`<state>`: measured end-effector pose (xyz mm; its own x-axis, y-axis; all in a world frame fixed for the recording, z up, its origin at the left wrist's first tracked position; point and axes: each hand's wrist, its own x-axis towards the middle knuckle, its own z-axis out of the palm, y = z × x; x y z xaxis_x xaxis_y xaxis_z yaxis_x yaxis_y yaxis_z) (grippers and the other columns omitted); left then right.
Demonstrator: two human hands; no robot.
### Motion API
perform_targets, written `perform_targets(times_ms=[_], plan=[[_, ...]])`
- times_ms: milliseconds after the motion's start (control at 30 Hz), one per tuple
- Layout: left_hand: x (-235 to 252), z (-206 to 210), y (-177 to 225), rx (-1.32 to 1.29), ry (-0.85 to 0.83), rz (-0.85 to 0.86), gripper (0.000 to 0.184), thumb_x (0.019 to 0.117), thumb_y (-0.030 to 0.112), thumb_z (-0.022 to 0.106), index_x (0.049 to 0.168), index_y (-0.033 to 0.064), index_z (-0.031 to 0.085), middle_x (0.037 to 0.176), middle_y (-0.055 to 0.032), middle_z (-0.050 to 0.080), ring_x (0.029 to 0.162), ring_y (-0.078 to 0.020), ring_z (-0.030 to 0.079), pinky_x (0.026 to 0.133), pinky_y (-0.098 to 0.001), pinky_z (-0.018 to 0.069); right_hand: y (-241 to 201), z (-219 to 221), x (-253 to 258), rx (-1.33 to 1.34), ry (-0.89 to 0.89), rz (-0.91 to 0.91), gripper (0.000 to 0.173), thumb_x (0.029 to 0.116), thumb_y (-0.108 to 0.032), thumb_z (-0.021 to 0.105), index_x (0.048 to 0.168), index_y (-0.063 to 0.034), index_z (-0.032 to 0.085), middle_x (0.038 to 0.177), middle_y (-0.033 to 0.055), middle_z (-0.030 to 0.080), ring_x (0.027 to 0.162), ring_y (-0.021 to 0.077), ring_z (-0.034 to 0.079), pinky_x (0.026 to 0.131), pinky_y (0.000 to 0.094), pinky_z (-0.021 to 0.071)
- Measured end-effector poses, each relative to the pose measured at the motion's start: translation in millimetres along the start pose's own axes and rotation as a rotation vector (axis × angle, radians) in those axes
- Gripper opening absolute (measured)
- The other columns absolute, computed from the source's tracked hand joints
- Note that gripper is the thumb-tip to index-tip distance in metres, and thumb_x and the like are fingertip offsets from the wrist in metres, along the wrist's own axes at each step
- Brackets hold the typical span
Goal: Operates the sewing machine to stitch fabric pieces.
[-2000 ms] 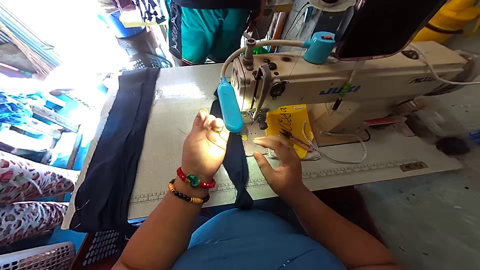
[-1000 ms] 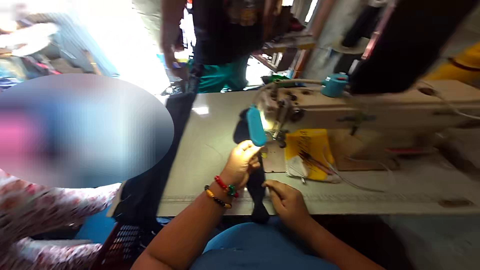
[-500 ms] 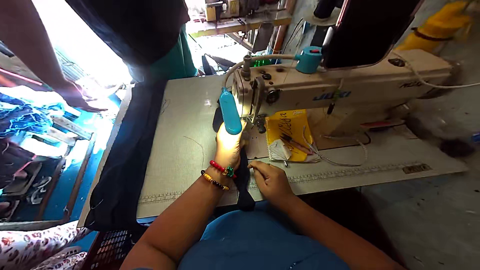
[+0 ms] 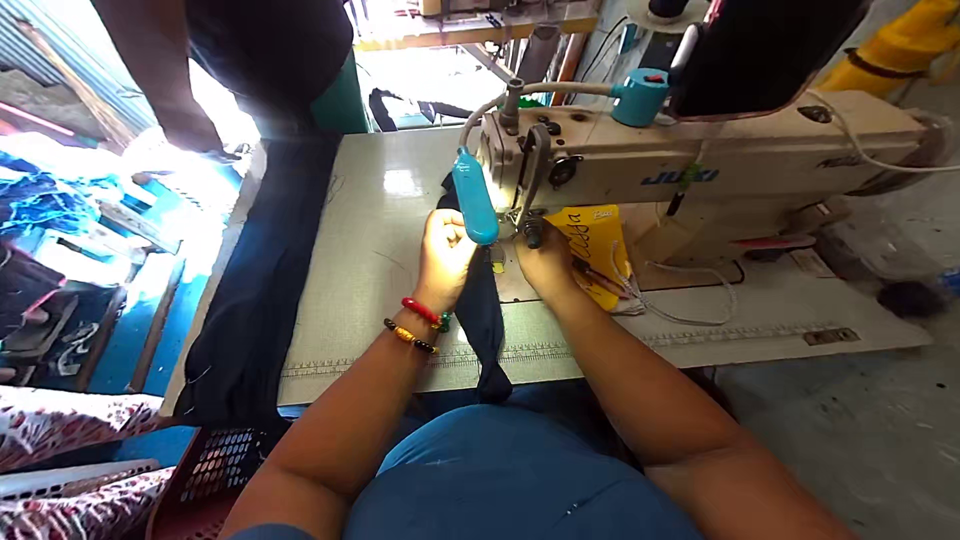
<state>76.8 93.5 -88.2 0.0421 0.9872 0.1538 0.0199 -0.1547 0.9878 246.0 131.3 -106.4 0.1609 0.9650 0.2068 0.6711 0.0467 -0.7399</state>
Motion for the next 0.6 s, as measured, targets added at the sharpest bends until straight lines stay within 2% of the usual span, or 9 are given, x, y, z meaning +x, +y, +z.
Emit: perform_targets(times_ms=[67,133,200,233,300,367,400,500,600], plan=[[3,1,-7,0.062,0.016,0.054,0.031,0.0994,0.014,0.066,0.126,0.0086,0.051,0.087,-0.0062,0.063,0.071,-0.0133,0.060,0.062,-0.0276,0.0520,4,11,4,-0.056,-0.064,0.018,0.029,0.1016,-0.015,0.059,0.117,0.0079,0.068,0.115,0.0279,0.069,0.114,0.0411,0.066,0.100,0.0596,0.0491],[11,-3,-13,0.124,0.023,0.122,0.030,0.0976,0.012,0.067,0.123,0.0063,0.053,0.084,-0.0087,0.063,0.067,-0.0157,0.060,0.059,-0.0297,0.0515,7,22,3,-0.062,-0.143,0.065,0.035,0.1037,-0.023,0.059,0.121,0.0067,0.065,0.115,0.0288,0.068,0.111,0.0437,0.066,0.097,0.0643,0.0493],[21,-4,-12,0.126,0.009,0.170,0.027,0.0968,0.009,0.065,0.121,0.0052,0.053,0.080,-0.0087,0.061,0.064,-0.0151,0.058,0.057,-0.0290,0.0507,13,25,-1,-0.006,-0.181,0.056,0.032,0.1034,-0.024,0.061,0.118,0.0040,0.067,0.109,0.0234,0.071,0.104,0.0373,0.068,0.095,0.0600,0.0516],[23,-4,-12,0.125,0.000,0.175,0.025,0.0968,0.009,0.065,0.119,0.0048,0.055,0.080,-0.0087,0.061,0.065,-0.0149,0.059,0.058,-0.0292,0.0517,15,22,-7,0.019,-0.192,0.024,0.027,0.1031,-0.021,0.061,0.112,0.0030,0.069,0.103,0.0200,0.072,0.097,0.0325,0.069,0.092,0.0555,0.0537],[26,-3,-15,0.135,-0.008,0.169,0.022,0.0970,0.009,0.066,0.116,0.0040,0.057,0.085,-0.0088,0.064,0.071,-0.0139,0.063,0.065,-0.0300,0.0551,10,8,-25,0.008,-0.217,-0.043,0.027,0.1046,-0.020,0.055,0.110,0.0008,0.072,0.100,0.0173,0.073,0.092,0.0267,0.071,0.088,0.0484,0.0557],[25,-3,-21,0.199,-0.021,0.162,0.022,0.0964,0.009,0.068,0.117,0.0023,0.061,0.100,-0.0111,0.070,0.088,-0.0156,0.070,0.082,-0.0345,0.0599,4,-2,-43,0.013,-0.222,-0.118,0.027,0.1044,-0.018,0.052,0.109,-0.0004,0.073,0.096,0.0146,0.073,0.084,0.0202,0.068,0.079,0.0410,0.0554],[21,-2,-25,0.257,-0.052,0.165,0.022,0.0970,0.010,0.067,0.118,0.0023,0.064,0.110,-0.0118,0.070,0.101,-0.0174,0.070,0.092,-0.0372,0.0584,2,-6,-51,0.029,-0.226,-0.142,0.027,0.1038,-0.016,0.052,0.108,-0.0009,0.073,0.096,0.0132,0.073,0.081,0.0170,0.067,0.077,0.0370,0.0551],[5,-2,-38,0.542,-0.261,0.407,0.026,0.0997,0.011,0.057,0.120,0.0047,0.074,0.131,-0.0119,0.069,0.131,-0.0244,0.059,0.114,-0.0442,0.0435,5,-18,-66,0.050,-0.203,-0.158,0.027,0.1032,-0.016,0.052,0.107,-0.0008,0.073,0.094,0.0116,0.073,0.078,0.0140,0.065,0.074,0.0335,0.0542],[-8,-6,-29,0.714,-0.458,0.551,0.024,0.1008,0.016,0.059,0.118,0.0084,0.074,0.133,-0.0093,0.069,0.143,-0.0307,0.049,0.122,-0.0554,0.0301,16,-28,-78,0.052,-0.216,-0.209,0.028,0.1014,-0.015,0.050,0.106,-0.0006,0.074,0.094,0.0111,0.073,0.079,0.0149,0.067,0.075,0.0352,0.0555]])
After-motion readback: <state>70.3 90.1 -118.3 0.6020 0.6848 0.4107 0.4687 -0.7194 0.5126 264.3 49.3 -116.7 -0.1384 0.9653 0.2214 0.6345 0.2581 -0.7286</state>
